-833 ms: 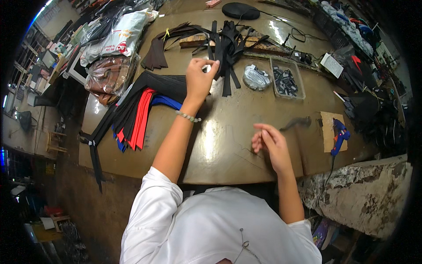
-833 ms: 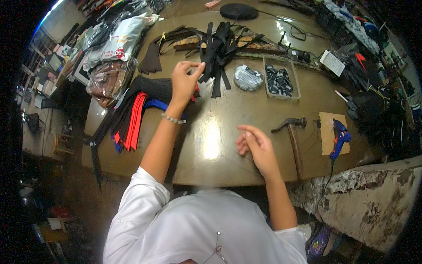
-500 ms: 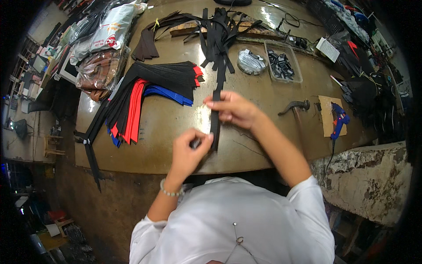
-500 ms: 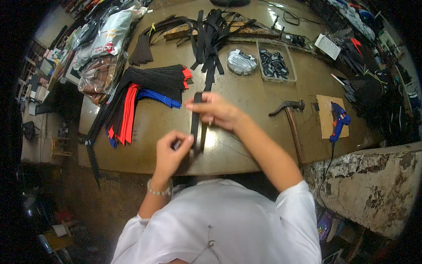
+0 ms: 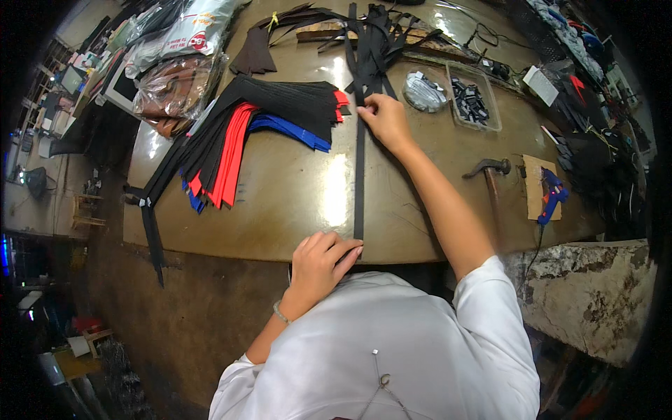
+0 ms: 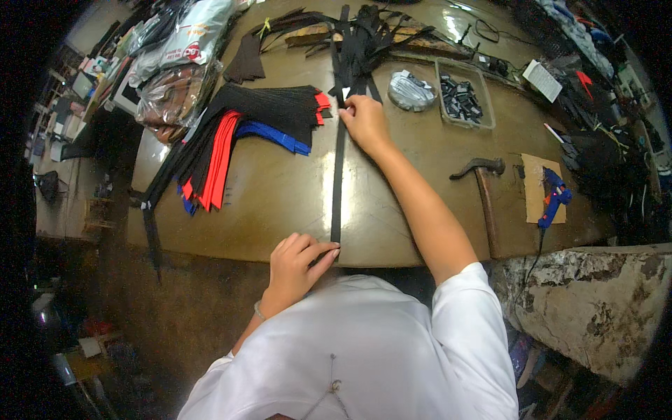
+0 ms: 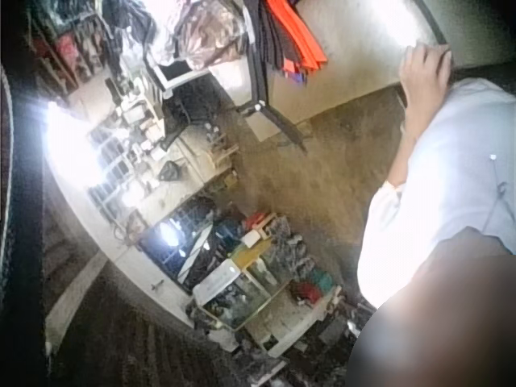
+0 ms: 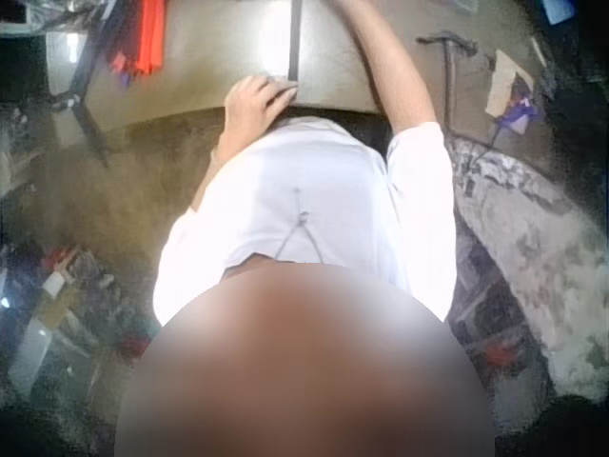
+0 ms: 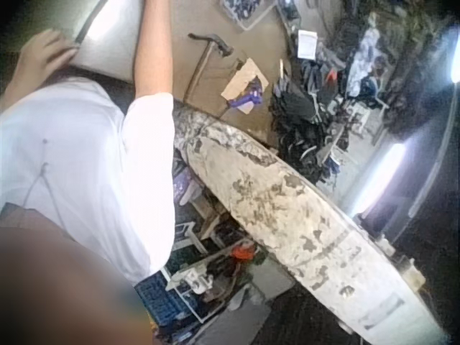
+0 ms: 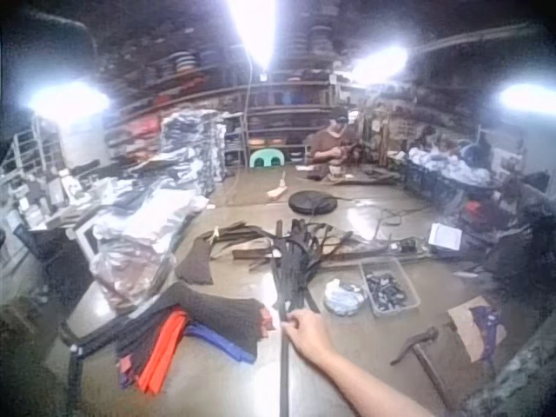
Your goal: The person assembles black fabric straps by applying hot glue, folding the ends, and securing metal buckles with a hammer. They repeatedly pick up straps, apply glue, fold, and hammer buckles into place on a cluttered workbench.
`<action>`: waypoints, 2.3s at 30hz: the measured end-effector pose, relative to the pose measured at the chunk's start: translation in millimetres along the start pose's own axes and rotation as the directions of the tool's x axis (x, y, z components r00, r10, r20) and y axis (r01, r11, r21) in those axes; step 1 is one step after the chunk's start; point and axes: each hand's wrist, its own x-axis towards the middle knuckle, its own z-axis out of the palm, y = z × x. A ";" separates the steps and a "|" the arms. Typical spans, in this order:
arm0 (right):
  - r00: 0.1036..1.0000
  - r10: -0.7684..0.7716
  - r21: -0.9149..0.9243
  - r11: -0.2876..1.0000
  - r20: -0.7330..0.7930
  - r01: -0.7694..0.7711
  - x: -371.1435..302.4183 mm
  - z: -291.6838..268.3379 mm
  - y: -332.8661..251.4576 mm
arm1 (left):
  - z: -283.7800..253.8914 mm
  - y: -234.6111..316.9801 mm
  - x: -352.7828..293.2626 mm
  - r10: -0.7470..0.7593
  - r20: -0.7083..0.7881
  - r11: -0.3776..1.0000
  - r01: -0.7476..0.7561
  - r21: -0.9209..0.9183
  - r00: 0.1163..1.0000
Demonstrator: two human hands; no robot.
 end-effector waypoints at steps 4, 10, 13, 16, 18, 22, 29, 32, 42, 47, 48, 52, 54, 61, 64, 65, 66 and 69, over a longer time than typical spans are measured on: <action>0.983 0.048 0.232 0.973 -0.175 -0.007 -29.5 -37.9 -30.5 | -5.7 -7.8 2.7 0.062 0.066 0.995 -0.057 -0.078 0.996; 0.729 -0.180 -0.569 0.753 -0.661 -0.330 -164.4 -218.2 12.9 | -6.3 -16.7 0.1 0.116 0.135 0.989 -0.102 -0.106 0.984; 0.508 -0.008 -0.467 0.404 -0.861 -0.786 -219.5 -286.7 92.5 | -6.0 -17.9 -0.7 0.136 0.135 0.988 -0.124 -0.095 0.981; 0.542 0.239 -0.009 0.910 -0.805 -0.414 -214.2 -315.6 141.9 | -5.1 -18.7 -0.1 0.147 0.127 0.984 -0.133 -0.115 0.981; 0.592 0.211 -0.190 0.819 -0.778 -0.542 -193.5 -312.8 130.3 | -3.8 -18.7 0.4 0.146 0.098 0.982 -0.133 -0.132 0.984; 0.780 0.303 0.012 0.935 -0.548 -0.355 -148.9 -256.3 27.0 | -3.1 -17.3 -0.7 0.128 0.093 0.983 -0.115 -0.140 0.987; 0.949 0.067 -0.039 0.998 0.309 -0.058 -133.2 -139.9 -77.5 | -3.8 -16.8 -1.8 0.117 0.089 0.985 -0.104 -0.137 0.989; 0.941 0.009 -0.076 0.997 0.337 0.018 -126.1 -137.7 -76.4 | -3.8 -17.1 -2.2 0.120 0.088 0.984 -0.107 -0.143 0.989; 0.890 0.035 -0.147 0.989 0.454 0.036 -113.2 -137.6 -62.0 | -6.5 -16.3 -1.2 0.136 0.132 0.986 -0.122 -0.109 0.982; 0.899 -0.033 -0.103 0.991 0.438 0.087 -94.7 -138.1 -53.8 | -6.8 -15.9 -2.5 0.136 0.131 0.988 -0.124 -0.095 0.982; 0.895 -0.031 -0.110 0.990 0.445 0.089 -91.7 -138.6 -54.0 | -7.4 -15.6 -2.2 0.128 0.139 0.989 -0.115 -0.094 0.982; 0.856 -0.155 -0.252 0.916 0.493 0.311 -89.9 -135.9 -64.9 | -9.9 -13.9 1.1 0.137 0.142 0.988 -0.126 -0.084 0.980; 0.718 -0.454 -0.284 0.702 0.527 0.653 -95.6 -134.7 -72.5 | -11.6 -11.5 2.4 0.151 0.148 0.987 -0.143 -0.067 0.977; 0.921 -0.083 -0.633 0.749 -0.380 -0.193 -120.8 -218.9 6.5 | -59.0 -40.0 40.2 -0.054 -0.118 0.951 0.015 -0.310 0.991; 0.689 0.173 -0.285 0.820 -0.704 -0.496 -142.9 -275.3 90.8 | -92.6 -100.4 98.9 -0.203 -0.401 0.977 0.157 -0.145 0.893; 0.717 0.183 -0.336 0.789 -0.672 -0.515 -153.9 -288.8 111.8 | -101.2 -123.4 120.7 -0.118 -0.463 0.993 0.093 -0.075 0.878; 0.666 0.309 -0.276 0.733 -0.679 -0.622 -167.2 -297.4 124.7 | -103.8 -142.2 138.8 -0.114 -0.456 0.986 0.155 0.054 0.883; 0.738 0.399 -0.572 0.468 -0.544 -0.674 -204.6 -317.5 105.0 | -99.7 -178.7 166.4 -0.113 -0.400 0.941 0.227 0.251 0.910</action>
